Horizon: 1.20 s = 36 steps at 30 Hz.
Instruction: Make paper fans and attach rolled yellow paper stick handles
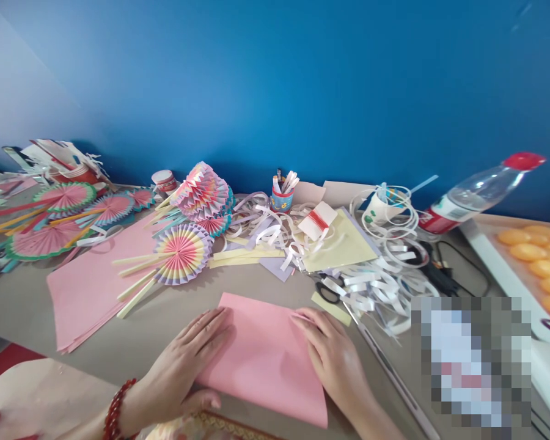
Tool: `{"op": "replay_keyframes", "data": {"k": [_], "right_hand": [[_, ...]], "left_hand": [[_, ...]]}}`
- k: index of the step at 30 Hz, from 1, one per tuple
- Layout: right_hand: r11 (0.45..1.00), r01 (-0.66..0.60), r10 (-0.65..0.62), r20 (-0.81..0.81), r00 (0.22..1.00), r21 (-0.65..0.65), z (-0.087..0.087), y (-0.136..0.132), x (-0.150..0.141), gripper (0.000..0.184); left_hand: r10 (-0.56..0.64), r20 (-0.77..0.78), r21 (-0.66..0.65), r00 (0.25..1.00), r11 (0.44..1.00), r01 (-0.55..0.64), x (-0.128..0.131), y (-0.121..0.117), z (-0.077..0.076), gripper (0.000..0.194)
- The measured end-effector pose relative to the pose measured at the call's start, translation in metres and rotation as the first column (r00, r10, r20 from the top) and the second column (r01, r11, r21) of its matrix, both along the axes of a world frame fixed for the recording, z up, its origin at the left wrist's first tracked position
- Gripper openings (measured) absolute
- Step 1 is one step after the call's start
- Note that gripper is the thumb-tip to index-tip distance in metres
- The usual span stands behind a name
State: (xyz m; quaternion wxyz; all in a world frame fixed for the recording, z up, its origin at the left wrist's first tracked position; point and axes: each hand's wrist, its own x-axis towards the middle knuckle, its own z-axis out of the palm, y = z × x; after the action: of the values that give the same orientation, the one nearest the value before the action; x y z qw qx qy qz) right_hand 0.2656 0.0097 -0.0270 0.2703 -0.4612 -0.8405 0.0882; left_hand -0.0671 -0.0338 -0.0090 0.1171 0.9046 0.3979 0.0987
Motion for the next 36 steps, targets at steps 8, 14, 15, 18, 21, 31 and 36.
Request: {"op": "replay_keyframes", "data": {"k": [8,14,15,18,21,31,36], "right_hand": [[1.0,0.001,-0.001,0.021,1.0,-0.014,-0.002,0.0,0.001,0.047],[1.0,-0.003,0.003,0.018,1.0,-0.002,-0.004,0.0,0.002,0.049],[1.0,-0.005,0.006,0.018,1.0,-0.001,-0.003,0.0,0.002,0.049],[1.0,-0.014,0.014,0.02,1.0,0.004,-0.002,0.0,0.002,0.049],[1.0,-0.014,0.013,0.016,1.0,0.011,0.0,0.0,0.001,0.05],[1.0,0.012,-0.012,0.008,1.0,-0.02,-0.002,-0.001,0.001,0.048],[0.998,0.035,-0.034,0.007,0.999,-0.045,-0.001,-0.002,0.001,0.047]], "left_hand": [[0.029,-0.014,0.002,0.999,1.0,-0.029,0.001,0.0,-0.002,0.092],[0.02,-0.057,0.001,0.998,1.0,-0.02,0.001,0.002,-0.001,0.093],[0.021,-0.058,0.004,0.998,1.0,-0.02,0.001,0.002,-0.001,0.094],[0.017,-0.057,0.014,0.998,1.0,-0.016,0.002,0.002,0.0,0.095],[0.011,-0.056,0.022,0.998,1.0,-0.01,0.002,0.002,0.0,0.095],[-0.054,-0.156,-0.048,0.986,0.998,0.047,0.003,0.012,0.02,0.112],[-0.105,-0.184,-0.084,0.977,0.992,0.091,0.007,0.018,0.027,0.118]]}}
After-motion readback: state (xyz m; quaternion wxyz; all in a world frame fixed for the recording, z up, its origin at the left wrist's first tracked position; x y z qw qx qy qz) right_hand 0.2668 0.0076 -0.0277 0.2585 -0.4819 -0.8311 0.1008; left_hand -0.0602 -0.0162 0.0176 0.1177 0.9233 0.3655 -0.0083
